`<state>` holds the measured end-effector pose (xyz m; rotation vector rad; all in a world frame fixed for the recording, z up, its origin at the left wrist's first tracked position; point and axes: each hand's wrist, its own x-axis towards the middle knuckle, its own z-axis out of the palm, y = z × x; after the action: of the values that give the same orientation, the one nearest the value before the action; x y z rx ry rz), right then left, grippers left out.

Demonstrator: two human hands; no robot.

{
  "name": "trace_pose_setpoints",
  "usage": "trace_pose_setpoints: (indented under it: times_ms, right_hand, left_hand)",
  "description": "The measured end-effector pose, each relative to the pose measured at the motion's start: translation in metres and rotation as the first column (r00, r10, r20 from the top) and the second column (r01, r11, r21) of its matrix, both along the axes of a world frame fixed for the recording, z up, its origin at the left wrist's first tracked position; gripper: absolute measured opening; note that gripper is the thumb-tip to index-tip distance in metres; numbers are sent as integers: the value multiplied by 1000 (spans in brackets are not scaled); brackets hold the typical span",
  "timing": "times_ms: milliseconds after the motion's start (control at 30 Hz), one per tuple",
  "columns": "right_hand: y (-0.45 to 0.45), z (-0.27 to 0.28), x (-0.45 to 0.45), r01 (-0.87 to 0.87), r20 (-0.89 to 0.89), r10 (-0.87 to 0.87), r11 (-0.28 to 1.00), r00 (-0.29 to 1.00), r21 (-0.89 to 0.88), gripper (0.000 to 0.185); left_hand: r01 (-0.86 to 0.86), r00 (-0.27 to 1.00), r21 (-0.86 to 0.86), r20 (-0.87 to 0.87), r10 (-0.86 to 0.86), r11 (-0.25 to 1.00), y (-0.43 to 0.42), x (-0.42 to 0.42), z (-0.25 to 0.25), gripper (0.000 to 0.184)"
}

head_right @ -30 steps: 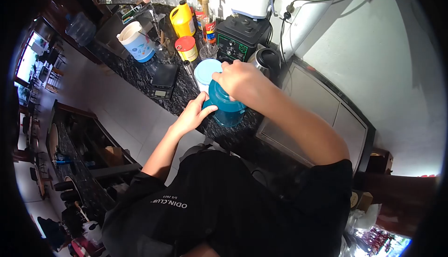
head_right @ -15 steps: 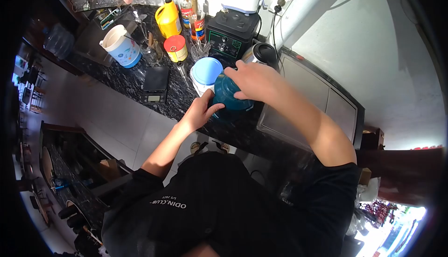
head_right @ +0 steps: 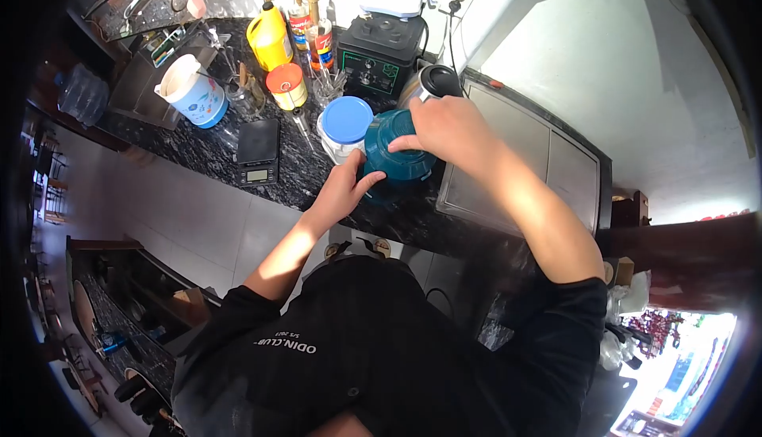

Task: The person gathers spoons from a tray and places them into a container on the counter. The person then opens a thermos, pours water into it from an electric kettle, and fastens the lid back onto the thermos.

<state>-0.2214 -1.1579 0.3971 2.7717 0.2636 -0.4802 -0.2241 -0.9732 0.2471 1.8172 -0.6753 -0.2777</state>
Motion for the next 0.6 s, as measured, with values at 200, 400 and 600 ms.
trace_pose_setpoints:
  times_ms: [200,400,600]
  right_hand:
    - [-17,-14,-16,-411,296,302,794,906,448,69]
    - [-24,-18,-21,-357,351,271,911,896,208,71]
    - [-30,-53,6,-628,497,487,761,718,162,47]
  left_hand:
    - [-9,1000,-52,30,10,999,-1,1,-6,37]
    - [-6,1000,-5,15,7,1000,-1,1,-6,35]
    - [-8,1000,-29,28,9,1000,-3,-2,-4,33]
